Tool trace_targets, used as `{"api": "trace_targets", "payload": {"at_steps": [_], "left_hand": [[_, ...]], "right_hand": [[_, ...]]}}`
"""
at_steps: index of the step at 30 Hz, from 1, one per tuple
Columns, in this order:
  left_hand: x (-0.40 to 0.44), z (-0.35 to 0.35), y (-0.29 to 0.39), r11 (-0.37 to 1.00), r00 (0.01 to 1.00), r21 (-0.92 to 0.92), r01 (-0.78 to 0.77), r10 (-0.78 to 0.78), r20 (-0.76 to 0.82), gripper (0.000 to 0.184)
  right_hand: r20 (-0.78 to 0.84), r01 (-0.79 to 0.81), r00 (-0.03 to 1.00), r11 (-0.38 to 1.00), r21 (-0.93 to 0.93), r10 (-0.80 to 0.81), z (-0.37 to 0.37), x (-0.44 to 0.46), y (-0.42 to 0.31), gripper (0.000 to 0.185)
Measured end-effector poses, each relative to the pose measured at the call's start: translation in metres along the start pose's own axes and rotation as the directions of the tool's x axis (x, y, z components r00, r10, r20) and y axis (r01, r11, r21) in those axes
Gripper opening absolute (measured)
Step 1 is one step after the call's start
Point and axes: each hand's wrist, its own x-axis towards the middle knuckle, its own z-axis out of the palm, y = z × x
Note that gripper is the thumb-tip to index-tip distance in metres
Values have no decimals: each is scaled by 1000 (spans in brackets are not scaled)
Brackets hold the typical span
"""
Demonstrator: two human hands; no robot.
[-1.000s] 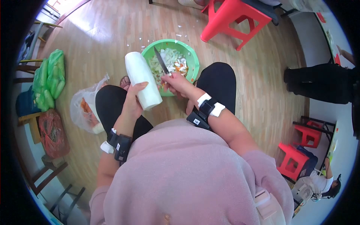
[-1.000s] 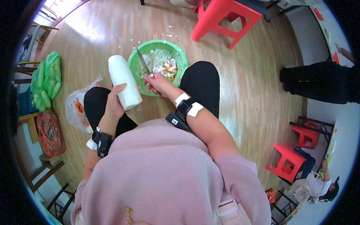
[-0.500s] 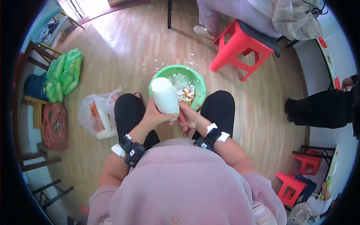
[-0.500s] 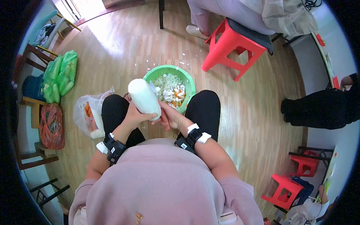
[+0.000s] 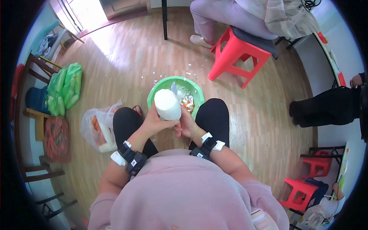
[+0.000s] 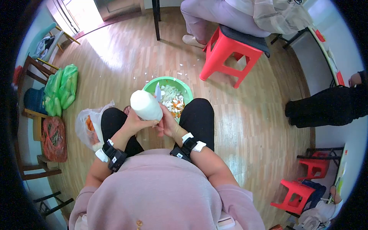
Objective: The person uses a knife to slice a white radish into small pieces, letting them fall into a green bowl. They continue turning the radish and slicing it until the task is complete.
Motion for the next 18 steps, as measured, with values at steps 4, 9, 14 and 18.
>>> {"api": "trace_targets", "payload": {"at_steps": [4,9,14,18], "left_hand": [[-2,-1,15,995,990,64,70,-77,120,76],[-26,-9,33,932,903,35,362,-359,234,79],[-35,-14,41,450,894,-773,447,-260,366,64],[-29,-21,2,500,805,-632,592,-339,486,68]], "right_hand": [[-206,121,972,992,35,-111,-4,4,-4,46],[-206,144,965,985,-96,-161,-17,-2,-12,45],[-161,168,966,964,-205,-202,-16,-6,-17,47],[-93,266,939,872,-411,-330,-7,-10,-22,49]]}}
